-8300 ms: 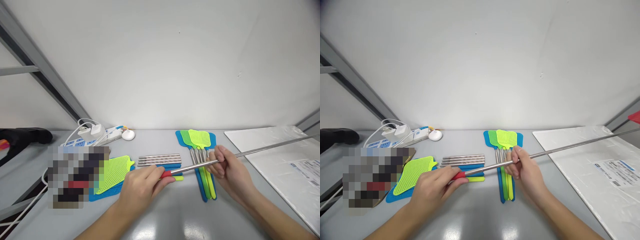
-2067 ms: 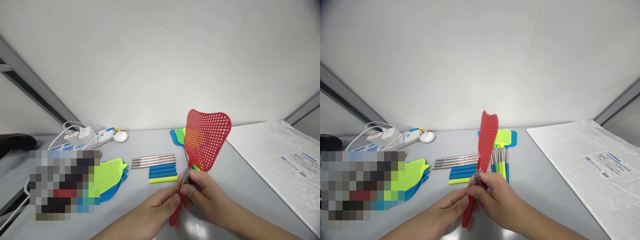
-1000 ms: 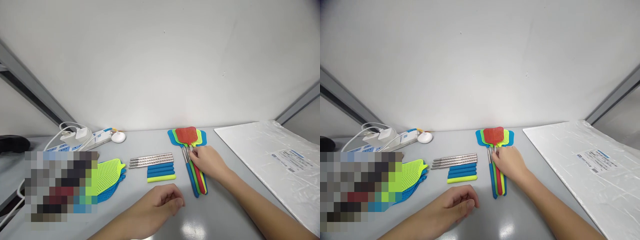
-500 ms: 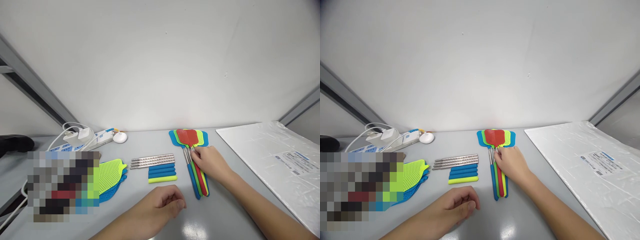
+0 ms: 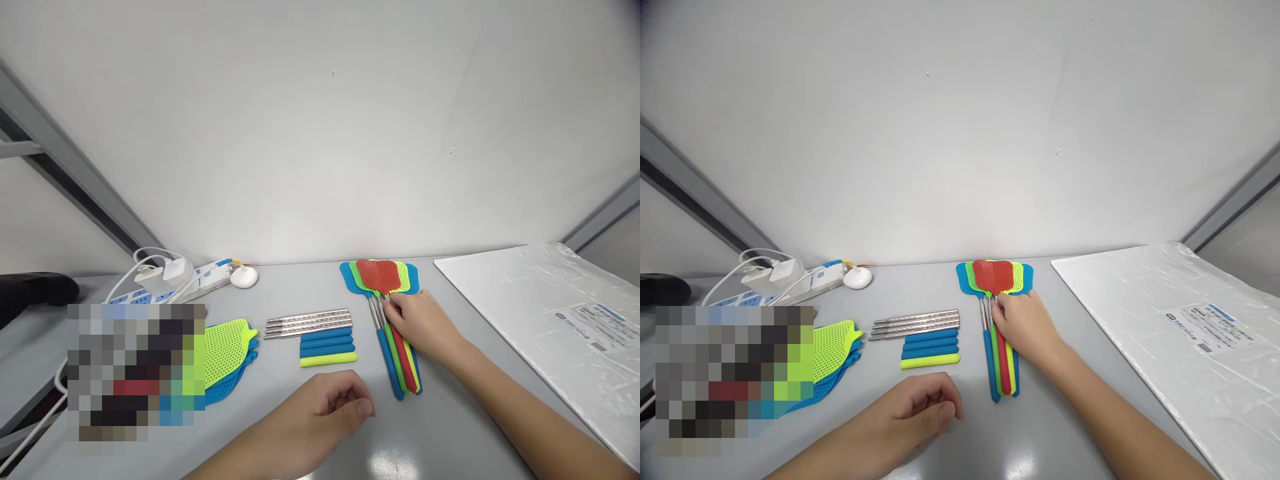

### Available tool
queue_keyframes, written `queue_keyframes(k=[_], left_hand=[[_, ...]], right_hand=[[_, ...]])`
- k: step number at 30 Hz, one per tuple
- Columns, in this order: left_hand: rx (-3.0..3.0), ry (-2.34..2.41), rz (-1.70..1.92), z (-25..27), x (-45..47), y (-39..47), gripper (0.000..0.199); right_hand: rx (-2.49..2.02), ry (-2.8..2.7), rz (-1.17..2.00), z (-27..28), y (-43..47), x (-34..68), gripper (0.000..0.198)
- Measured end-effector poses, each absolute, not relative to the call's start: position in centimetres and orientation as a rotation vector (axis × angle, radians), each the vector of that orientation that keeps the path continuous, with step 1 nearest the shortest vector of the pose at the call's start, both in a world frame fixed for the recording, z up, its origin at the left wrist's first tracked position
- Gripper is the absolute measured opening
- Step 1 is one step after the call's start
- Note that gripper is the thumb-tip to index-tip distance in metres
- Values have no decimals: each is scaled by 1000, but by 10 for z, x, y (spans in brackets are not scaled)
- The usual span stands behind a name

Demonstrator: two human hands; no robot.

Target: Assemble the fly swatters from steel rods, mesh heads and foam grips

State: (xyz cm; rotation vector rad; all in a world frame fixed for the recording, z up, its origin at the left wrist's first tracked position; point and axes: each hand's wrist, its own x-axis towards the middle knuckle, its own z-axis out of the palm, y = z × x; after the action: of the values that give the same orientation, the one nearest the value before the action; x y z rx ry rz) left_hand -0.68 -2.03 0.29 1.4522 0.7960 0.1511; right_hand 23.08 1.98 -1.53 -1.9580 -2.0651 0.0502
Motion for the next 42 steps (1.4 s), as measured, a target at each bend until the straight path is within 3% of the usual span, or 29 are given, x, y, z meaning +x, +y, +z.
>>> queue_keyframes(k=[13,20,25,33,42], left_hand=[[1599,808,188,-1,-9,-24,29],[2499,749,329,-2,-15,-19,32],[2807,921,389,-7,-16,-15,25],[2946,1100,521,-15,-26,-5,21],[2963,1081,529,-32,-23,-4,24]], right_hand=[[-1900,-2057,15,-20,24,233,40],[-1859,-2019,28,-19,22,236,41],[-1745,-2030,76,-21,8,236,43],[-1470,-2405,88,-21,17,218,28],[-1249,-2823,224,1,84,146,31]])
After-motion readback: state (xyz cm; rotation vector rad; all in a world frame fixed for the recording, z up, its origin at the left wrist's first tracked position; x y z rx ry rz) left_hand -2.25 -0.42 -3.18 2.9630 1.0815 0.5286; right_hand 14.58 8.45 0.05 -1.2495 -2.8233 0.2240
